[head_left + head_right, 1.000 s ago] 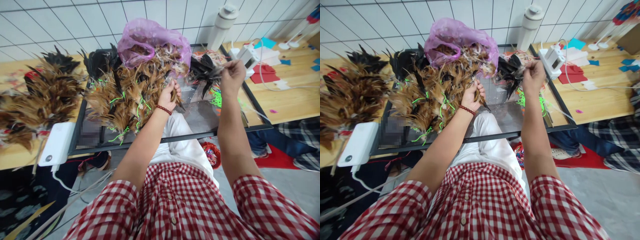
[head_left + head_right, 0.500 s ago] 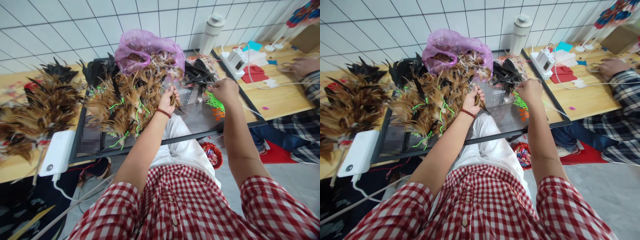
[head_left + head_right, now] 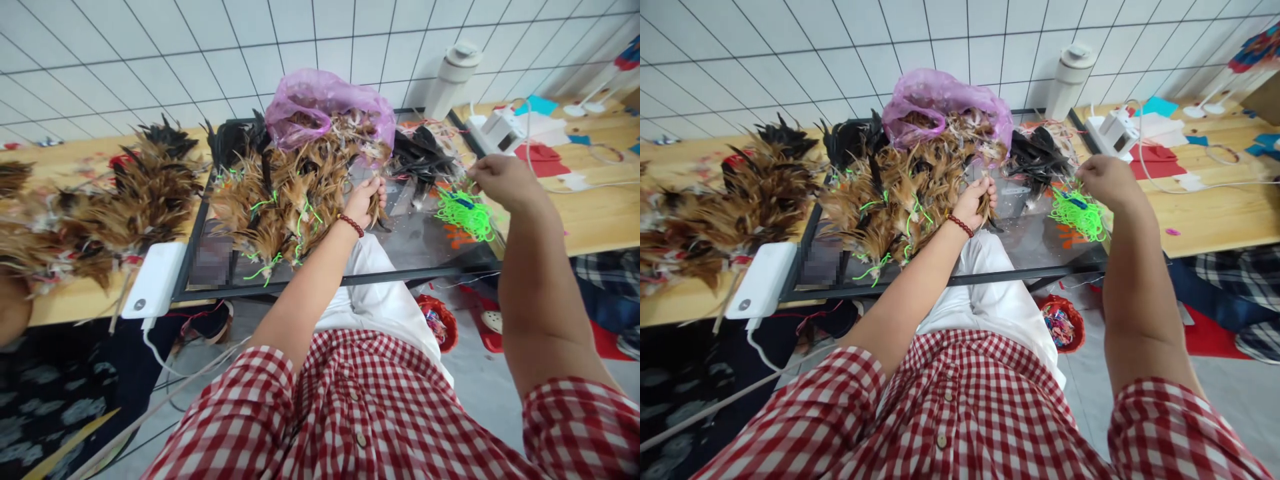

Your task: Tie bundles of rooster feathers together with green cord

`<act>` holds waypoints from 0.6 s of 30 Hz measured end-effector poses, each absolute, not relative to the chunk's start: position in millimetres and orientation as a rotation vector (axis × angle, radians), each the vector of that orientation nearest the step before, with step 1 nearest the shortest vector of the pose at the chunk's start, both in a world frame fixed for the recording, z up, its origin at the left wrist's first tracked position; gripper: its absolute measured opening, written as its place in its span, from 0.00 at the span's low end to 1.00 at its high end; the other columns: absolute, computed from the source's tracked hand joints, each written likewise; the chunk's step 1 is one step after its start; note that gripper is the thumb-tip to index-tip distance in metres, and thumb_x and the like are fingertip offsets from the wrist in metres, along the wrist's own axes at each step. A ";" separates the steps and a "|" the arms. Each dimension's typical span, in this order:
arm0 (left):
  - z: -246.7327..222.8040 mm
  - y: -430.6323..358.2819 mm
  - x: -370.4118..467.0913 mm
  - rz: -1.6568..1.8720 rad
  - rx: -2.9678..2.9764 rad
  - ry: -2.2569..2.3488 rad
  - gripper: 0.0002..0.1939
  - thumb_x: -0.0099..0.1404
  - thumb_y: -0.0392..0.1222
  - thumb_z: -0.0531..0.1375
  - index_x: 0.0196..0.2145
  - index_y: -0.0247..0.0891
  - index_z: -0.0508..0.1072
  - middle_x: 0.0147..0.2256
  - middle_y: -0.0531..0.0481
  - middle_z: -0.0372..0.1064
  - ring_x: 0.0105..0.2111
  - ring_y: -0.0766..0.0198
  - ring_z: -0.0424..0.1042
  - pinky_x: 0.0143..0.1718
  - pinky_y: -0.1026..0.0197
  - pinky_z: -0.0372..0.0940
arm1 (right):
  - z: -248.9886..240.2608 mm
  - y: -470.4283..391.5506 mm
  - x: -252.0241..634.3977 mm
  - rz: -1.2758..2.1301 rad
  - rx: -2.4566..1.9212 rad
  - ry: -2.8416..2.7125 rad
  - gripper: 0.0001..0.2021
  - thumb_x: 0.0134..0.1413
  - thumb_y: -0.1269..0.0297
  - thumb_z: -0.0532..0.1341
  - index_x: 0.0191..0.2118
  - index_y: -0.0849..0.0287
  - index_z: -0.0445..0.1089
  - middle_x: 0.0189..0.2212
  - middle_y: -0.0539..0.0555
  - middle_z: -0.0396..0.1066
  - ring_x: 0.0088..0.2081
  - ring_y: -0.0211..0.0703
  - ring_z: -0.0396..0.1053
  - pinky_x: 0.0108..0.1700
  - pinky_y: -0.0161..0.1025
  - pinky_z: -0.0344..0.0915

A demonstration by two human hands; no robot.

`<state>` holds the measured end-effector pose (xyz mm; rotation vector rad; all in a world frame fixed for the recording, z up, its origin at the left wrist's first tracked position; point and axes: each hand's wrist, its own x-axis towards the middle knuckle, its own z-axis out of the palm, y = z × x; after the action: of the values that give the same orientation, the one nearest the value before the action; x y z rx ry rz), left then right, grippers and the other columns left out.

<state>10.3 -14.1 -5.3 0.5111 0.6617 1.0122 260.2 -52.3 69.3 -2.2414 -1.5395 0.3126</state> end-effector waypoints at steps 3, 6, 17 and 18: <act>-6.5 -13.8 10.9 1.021 0.533 0.664 0.10 0.72 0.38 0.60 0.31 0.37 0.68 0.22 0.59 0.60 0.20 0.76 0.61 0.23 0.72 0.56 | 71.2 -56.4 256.6 0.312 -2.091 -1.450 0.08 0.59 0.74 0.59 0.32 0.54 0.67 0.27 0.56 0.76 0.26 0.38 0.66 0.34 0.42 0.61; -6.8 -14.1 11.8 1.017 0.551 0.682 0.10 0.72 0.38 0.60 0.31 0.37 0.68 0.22 0.60 0.60 0.20 0.76 0.61 0.23 0.72 0.56 | 69.1 -52.7 255.5 0.380 -1.857 -1.257 0.08 0.60 0.78 0.56 0.35 0.56 0.66 0.30 0.58 0.77 0.22 0.34 0.62 0.31 0.41 0.59; -4.6 -15.4 14.0 1.103 0.578 0.737 0.10 0.71 0.39 0.62 0.31 0.37 0.68 0.21 0.61 0.62 0.18 0.77 0.62 0.22 0.72 0.57 | 110.0 -37.0 228.5 0.522 -1.130 -1.380 0.05 0.48 0.73 0.65 0.28 0.55 0.75 0.22 0.51 0.71 0.22 0.37 0.66 0.30 0.41 0.64; -4.6 -14.5 13.2 1.135 0.571 0.741 0.10 0.71 0.39 0.61 0.31 0.37 0.68 0.21 0.60 0.63 0.18 0.77 0.63 0.22 0.72 0.57 | 104.6 -32.4 220.6 0.542 -1.242 -1.425 0.04 0.50 0.72 0.65 0.27 0.55 0.74 0.22 0.51 0.70 0.22 0.37 0.65 0.31 0.43 0.66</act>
<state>13.2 -14.5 -4.6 0.5708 0.7407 1.1347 220.6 -32.4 104.6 -1.2419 -1.4247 0.5421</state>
